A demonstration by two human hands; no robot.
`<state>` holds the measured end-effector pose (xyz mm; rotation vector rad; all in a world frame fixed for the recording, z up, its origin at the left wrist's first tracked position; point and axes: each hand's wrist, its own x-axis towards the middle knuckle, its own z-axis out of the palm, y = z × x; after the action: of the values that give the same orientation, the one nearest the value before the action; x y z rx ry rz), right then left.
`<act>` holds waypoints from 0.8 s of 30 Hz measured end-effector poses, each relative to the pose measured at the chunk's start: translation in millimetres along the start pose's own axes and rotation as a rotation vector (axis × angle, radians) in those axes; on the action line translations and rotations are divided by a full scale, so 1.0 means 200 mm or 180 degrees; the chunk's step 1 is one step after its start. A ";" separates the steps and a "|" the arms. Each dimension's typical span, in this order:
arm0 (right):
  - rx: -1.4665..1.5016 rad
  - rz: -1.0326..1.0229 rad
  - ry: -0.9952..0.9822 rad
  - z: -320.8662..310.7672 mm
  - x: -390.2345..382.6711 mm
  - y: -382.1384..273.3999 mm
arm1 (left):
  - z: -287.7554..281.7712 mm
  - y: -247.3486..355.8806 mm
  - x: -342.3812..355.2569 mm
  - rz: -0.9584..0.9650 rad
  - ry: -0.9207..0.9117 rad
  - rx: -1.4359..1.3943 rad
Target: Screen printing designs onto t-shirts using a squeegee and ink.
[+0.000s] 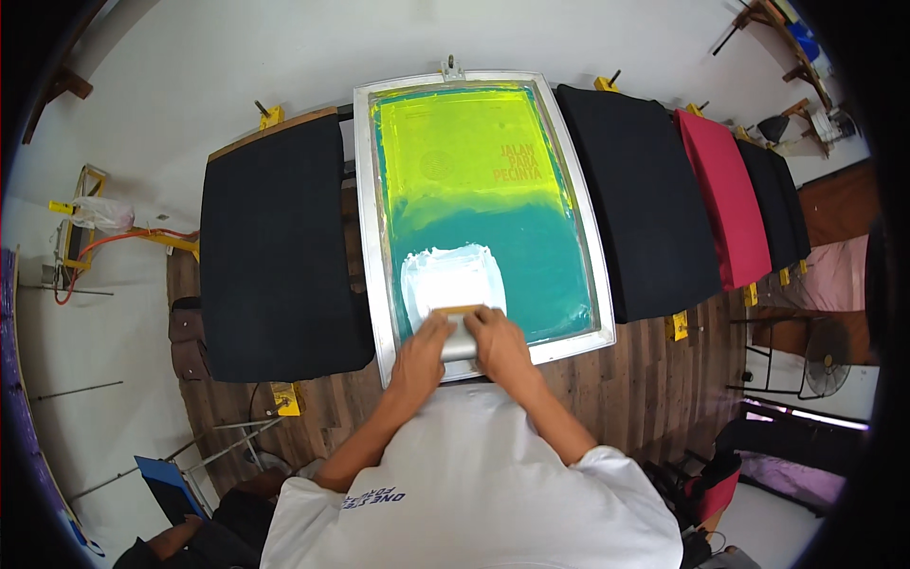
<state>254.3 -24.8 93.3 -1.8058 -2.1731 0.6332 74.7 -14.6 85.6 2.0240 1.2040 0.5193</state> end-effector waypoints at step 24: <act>0.0056 -0.0059 -0.0254 -0.07 0.15 0.01 | 0.04 -0.08 0.08 -0.0164 0.0299 -0.0001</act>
<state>257.4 6.9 102.4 -1.7785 -2.2251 0.7296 78.3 2.1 69.3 1.9817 1.3085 0.5950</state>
